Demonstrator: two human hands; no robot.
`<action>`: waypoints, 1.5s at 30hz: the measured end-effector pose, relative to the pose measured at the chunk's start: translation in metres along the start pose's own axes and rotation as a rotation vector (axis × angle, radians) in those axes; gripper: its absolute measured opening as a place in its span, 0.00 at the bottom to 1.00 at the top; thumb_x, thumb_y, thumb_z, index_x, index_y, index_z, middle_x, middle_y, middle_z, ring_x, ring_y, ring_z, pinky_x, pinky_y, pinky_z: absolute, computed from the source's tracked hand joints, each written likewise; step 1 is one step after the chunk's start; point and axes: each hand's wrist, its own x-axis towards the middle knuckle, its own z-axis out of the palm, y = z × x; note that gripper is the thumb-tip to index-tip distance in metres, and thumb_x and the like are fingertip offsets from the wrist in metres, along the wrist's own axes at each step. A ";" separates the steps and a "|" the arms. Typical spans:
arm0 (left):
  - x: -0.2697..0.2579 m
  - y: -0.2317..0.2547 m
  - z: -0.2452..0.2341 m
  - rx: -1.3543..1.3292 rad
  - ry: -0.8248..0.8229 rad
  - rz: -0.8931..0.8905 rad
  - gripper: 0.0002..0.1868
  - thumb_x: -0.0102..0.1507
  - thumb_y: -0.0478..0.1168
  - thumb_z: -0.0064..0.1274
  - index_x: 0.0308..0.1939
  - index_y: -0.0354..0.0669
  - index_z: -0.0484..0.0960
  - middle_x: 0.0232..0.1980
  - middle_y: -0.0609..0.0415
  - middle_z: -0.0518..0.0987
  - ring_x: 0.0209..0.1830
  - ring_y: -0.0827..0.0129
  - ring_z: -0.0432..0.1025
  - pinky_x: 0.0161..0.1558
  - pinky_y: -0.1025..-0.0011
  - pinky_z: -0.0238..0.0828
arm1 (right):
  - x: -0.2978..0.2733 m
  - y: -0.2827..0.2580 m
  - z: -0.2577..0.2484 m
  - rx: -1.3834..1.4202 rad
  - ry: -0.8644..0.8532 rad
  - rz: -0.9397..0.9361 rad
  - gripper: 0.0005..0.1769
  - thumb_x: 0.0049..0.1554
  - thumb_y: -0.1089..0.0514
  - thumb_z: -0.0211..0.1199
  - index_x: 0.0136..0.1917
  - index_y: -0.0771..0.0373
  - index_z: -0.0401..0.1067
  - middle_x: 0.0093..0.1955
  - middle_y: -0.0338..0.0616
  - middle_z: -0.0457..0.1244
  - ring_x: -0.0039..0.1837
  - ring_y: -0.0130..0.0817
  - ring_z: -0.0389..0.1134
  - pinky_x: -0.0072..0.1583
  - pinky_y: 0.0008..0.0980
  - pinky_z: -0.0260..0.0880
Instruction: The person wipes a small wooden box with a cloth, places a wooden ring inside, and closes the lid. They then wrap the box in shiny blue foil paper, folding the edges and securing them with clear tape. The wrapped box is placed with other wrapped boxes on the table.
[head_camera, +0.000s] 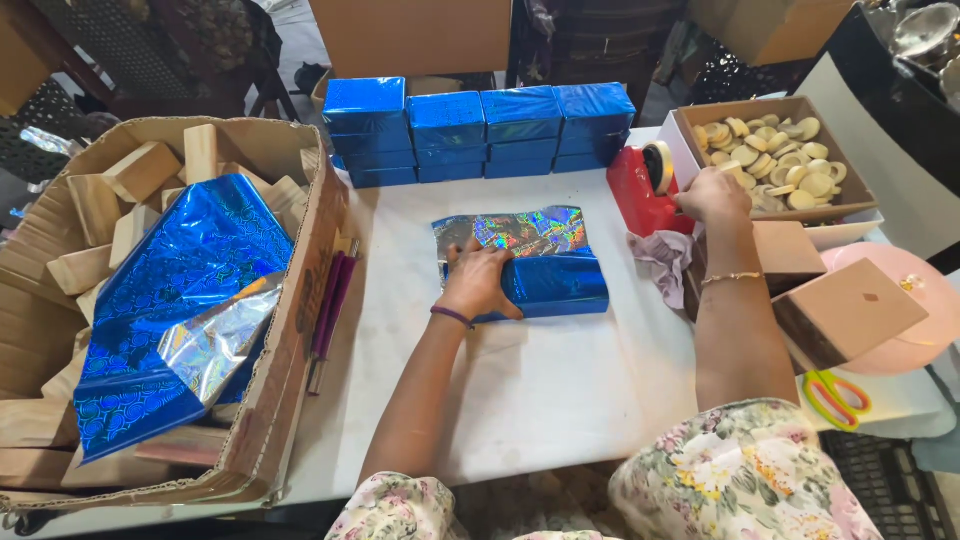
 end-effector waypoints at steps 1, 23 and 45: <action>0.000 0.001 -0.001 0.012 -0.025 -0.020 0.58 0.28 0.61 0.78 0.62 0.53 0.78 0.59 0.54 0.80 0.72 0.52 0.59 0.71 0.35 0.38 | -0.002 0.000 -0.002 0.023 -0.020 0.021 0.19 0.50 0.44 0.75 0.54 0.49 0.83 0.59 0.51 0.70 0.61 0.48 0.71 0.60 0.44 0.71; 0.001 -0.005 0.008 -0.019 -0.032 -0.036 0.58 0.29 0.61 0.77 0.64 0.55 0.77 0.61 0.57 0.78 0.71 0.53 0.60 0.71 0.37 0.42 | 0.030 0.041 0.029 0.340 -0.062 -0.021 0.16 0.49 0.48 0.75 0.48 0.56 0.84 0.48 0.50 0.72 0.52 0.39 0.73 0.57 0.38 0.71; -0.002 0.002 -0.001 0.035 -0.030 -0.064 0.58 0.28 0.64 0.77 0.62 0.57 0.79 0.60 0.56 0.79 0.71 0.56 0.60 0.72 0.47 0.38 | 0.005 0.032 -0.002 0.408 -0.187 -0.001 0.47 0.42 0.64 0.79 0.74 0.60 0.65 0.59 0.55 0.70 0.56 0.41 0.75 0.57 0.39 0.74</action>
